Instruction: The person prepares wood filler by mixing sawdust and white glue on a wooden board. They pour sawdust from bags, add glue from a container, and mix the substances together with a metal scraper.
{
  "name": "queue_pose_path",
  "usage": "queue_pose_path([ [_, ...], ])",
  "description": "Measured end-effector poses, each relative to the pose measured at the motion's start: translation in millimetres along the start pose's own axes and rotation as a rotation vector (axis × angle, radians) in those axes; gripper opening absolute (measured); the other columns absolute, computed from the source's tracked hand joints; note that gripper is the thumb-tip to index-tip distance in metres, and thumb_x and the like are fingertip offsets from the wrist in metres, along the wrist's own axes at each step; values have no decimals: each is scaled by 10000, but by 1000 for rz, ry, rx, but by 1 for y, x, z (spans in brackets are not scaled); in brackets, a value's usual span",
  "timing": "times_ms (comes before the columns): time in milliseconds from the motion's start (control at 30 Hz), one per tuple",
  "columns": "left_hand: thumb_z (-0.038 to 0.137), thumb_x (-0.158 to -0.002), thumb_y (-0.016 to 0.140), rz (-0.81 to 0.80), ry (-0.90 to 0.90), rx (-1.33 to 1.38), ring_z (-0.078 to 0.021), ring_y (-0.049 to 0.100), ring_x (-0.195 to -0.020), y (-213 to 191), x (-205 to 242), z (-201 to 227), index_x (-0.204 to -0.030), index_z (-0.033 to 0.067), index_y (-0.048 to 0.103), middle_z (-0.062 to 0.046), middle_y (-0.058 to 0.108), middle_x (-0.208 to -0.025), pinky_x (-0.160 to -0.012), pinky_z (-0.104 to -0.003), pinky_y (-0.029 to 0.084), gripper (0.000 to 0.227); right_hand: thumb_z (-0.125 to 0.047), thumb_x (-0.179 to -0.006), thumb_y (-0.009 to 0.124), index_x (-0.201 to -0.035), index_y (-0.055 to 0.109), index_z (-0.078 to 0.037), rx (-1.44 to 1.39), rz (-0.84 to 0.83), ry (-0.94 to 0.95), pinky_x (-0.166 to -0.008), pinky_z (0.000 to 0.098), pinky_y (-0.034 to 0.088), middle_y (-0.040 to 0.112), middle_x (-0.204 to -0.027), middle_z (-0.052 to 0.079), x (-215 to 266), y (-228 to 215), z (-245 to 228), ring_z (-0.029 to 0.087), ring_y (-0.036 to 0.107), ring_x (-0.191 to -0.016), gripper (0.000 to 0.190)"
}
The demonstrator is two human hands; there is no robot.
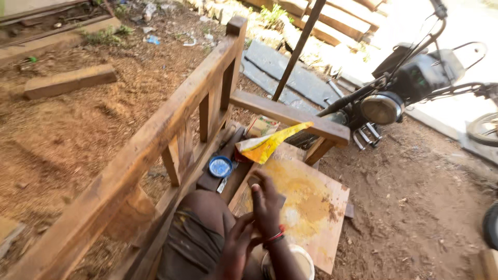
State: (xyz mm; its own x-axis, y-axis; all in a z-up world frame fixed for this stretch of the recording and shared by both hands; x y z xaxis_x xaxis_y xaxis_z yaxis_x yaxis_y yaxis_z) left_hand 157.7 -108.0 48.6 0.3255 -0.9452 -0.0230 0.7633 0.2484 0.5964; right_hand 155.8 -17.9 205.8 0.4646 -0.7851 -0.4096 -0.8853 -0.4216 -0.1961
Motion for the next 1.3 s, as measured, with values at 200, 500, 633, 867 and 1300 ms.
queue_pose_path([
  [200, 415, -1023, 502, 21, -94, -57, -135, 667, -982, -5, 16, -12, -1228, 53, 651, -51, 706, -1116, -851, -296, 541, 443, -280, -1138, 467, -1476, 486, -21, 317, -138, -349, -1288, 468, 337, 518, -1589, 248, 73, 63, 19, 368, 481, -1532, 427],
  [500, 441, -1009, 529, 289, 292, -187, -91, 617, -1005, -73, -93, 81, -1235, 83, 625, -14, 657, -1113, -895, -260, 505, 435, -441, -946, 614, -1552, 365, -32, -118, -355, 68, -1087, 452, 466, 436, -1615, 180, 84, -41, -7, 301, 542, -1409, 772],
  [633, 261, -1033, 662, 430, 413, -593, -77, 573, -830, -97, -190, 90, -1113, 45, 611, -1, 626, -912, -787, -275, 513, 235, -243, -1016, 663, -1461, 501, -4, 189, -32, -57, -1026, 396, 559, 588, -1466, 170, 79, -162, 17, 269, 647, -1260, 531],
  [867, 429, -756, 867, 393, 35, -1288, -378, 653, -1111, -110, -378, 73, -1194, 18, 644, -231, 670, -1186, -926, -454, 524, 642, -209, -1053, 607, -1120, 632, 9, -223, 647, 418, -741, 301, 581, 709, -1028, 96, 94, -301, 159, 153, 700, -862, 229],
  [1300, 236, -887, 721, 406, 266, -1207, -379, 692, -876, -113, -396, 85, -979, 95, 693, -189, 722, -928, -777, -472, 528, 170, -145, -978, 645, -1103, 701, 25, 10, 466, 521, -758, 319, 594, 747, -1011, 106, 66, -263, 193, 175, 735, -893, 218],
])
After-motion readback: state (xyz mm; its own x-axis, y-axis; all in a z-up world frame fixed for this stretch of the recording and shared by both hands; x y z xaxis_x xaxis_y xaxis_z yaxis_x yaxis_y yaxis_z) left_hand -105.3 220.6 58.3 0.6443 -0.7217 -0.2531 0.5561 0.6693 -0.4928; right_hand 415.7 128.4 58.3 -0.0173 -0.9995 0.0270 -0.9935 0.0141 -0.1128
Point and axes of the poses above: each hand's wrist, its own x-axis away from the middle knuckle, its own y-axis out of the palm, z = x × y, the point moved 7 cm from there along -x, towards the middle knuckle
